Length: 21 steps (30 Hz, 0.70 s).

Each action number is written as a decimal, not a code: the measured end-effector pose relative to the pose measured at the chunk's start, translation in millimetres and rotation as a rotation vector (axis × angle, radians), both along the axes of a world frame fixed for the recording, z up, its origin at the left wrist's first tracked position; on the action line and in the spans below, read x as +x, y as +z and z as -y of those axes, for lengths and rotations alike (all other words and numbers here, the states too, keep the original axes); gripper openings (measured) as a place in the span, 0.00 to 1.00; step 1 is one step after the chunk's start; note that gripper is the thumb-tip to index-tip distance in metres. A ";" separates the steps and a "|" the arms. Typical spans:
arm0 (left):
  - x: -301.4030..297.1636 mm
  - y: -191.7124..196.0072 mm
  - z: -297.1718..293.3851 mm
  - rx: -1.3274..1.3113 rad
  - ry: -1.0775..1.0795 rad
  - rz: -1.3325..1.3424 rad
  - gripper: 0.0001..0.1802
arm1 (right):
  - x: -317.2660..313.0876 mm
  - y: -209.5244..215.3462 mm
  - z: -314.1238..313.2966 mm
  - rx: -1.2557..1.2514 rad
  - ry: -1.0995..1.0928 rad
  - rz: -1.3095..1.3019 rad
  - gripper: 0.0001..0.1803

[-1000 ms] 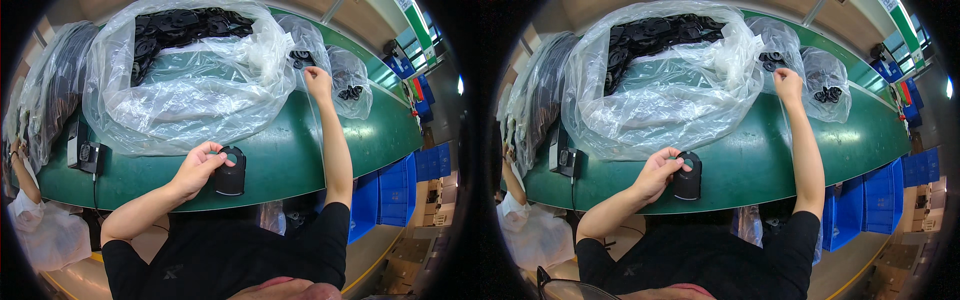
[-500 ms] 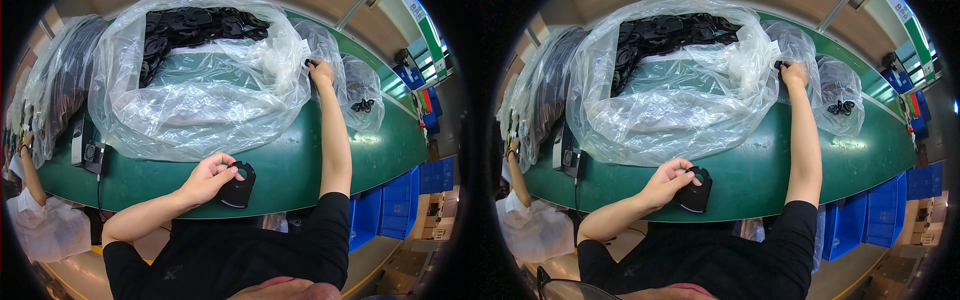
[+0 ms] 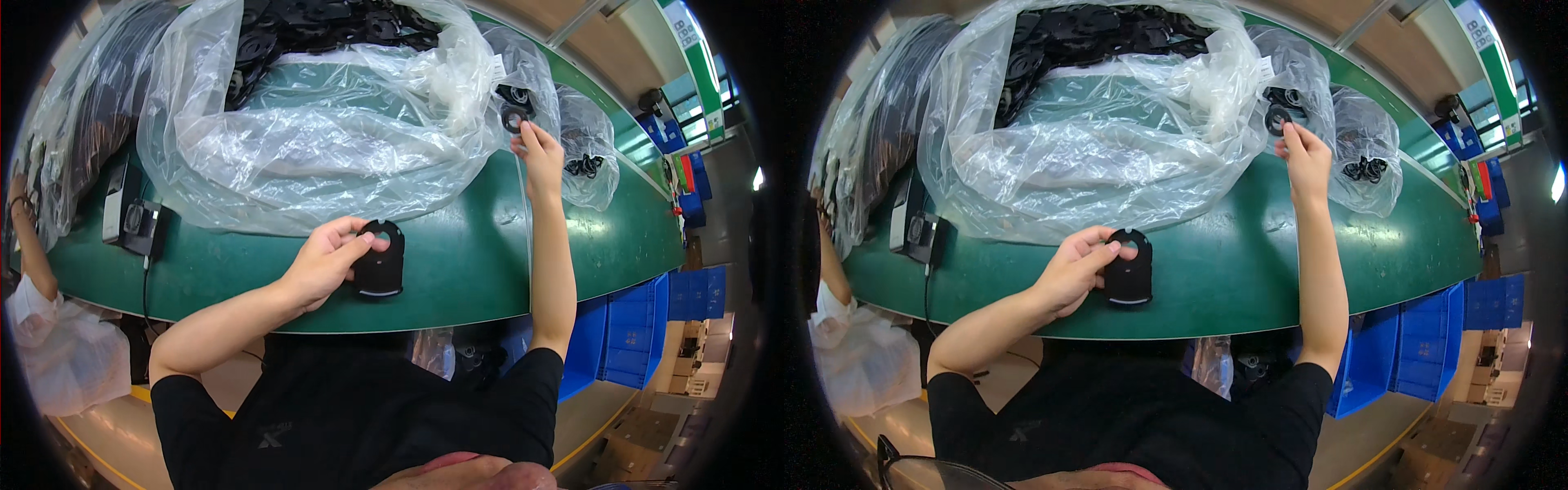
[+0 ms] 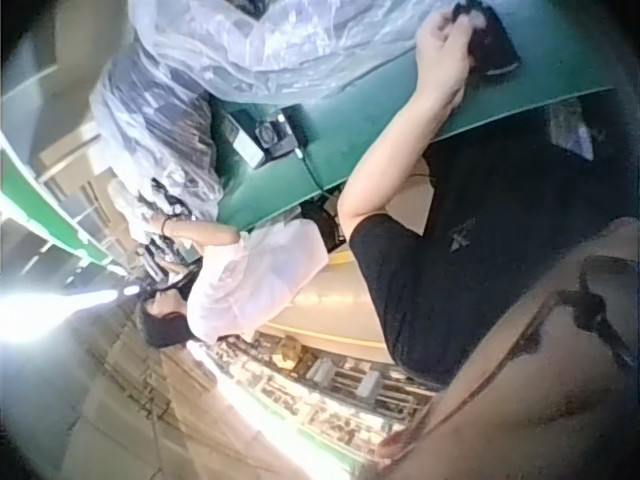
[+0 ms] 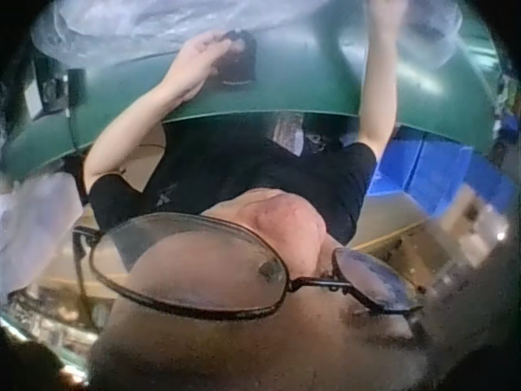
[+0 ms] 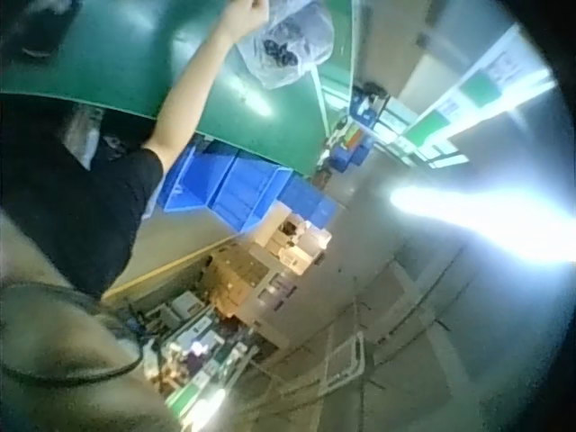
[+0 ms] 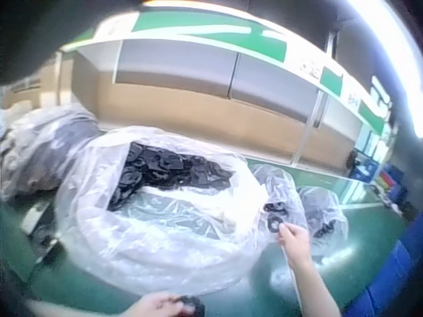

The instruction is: Manually assembling small plastic rings and gaskets into a base housing on a production line.

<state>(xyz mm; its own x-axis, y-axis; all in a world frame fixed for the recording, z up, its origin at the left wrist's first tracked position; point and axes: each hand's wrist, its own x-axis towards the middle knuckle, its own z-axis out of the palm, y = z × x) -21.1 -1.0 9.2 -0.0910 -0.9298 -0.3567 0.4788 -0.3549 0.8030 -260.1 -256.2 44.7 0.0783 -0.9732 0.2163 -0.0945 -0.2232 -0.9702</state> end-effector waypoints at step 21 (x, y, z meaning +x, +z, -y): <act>-1.0 8.3 -0.7 -0.176 -0.095 -0.108 0.21 | 56.2 2.2 -172.7 0.137 0.467 -0.310 0.08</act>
<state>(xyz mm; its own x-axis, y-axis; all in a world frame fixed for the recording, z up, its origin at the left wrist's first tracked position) -22.1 -0.3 17.5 -0.2101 -0.9622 -0.1735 0.5366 -0.2618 0.8022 -203.9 -83.5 46.9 0.5459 -0.8378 -0.0107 -0.3004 -0.1837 -0.9360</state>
